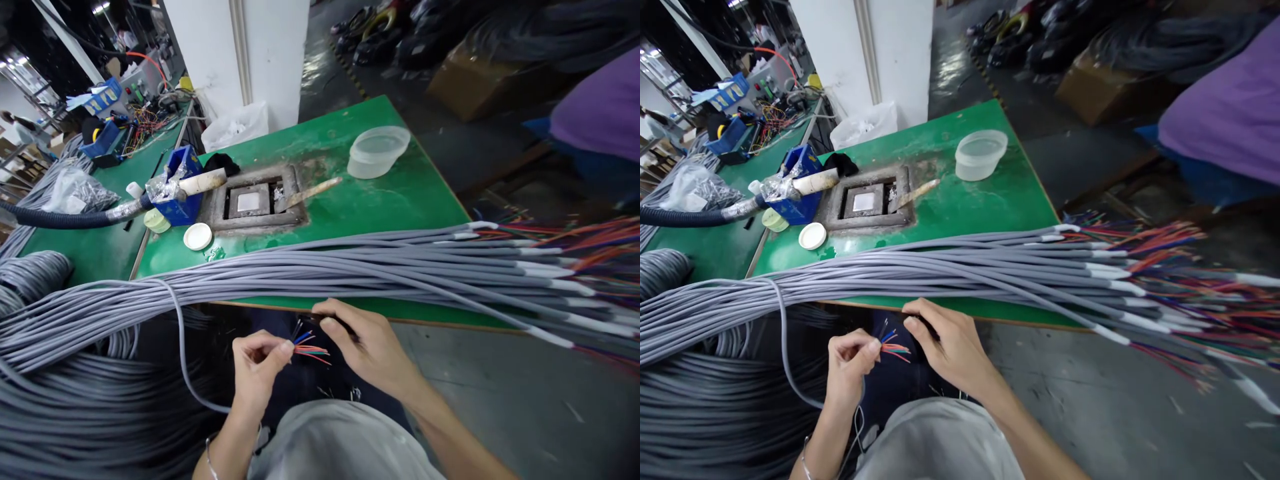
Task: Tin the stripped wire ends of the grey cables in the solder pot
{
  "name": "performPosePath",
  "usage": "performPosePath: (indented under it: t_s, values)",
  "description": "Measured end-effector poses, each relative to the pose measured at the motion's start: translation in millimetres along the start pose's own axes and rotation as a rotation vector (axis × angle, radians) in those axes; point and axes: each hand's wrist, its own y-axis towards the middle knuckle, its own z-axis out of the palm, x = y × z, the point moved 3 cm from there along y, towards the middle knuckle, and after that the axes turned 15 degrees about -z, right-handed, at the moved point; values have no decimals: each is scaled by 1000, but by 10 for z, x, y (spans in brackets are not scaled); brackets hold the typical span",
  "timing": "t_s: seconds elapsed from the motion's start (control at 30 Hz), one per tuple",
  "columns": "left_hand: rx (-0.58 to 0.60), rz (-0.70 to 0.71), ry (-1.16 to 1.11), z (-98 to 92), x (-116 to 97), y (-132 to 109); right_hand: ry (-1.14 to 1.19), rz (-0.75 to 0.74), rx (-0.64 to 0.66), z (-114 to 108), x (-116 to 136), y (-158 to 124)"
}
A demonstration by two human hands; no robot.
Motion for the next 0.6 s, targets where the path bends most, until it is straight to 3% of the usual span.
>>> performPosePath:
  t_s: [0.37,0.6]
  values:
    - [21,8,-4,-1,20,17,-10,-53,-70,-49,11,3]
    - [130,-90,-112,20,34,-14,200,-71,-31,39,101,108]
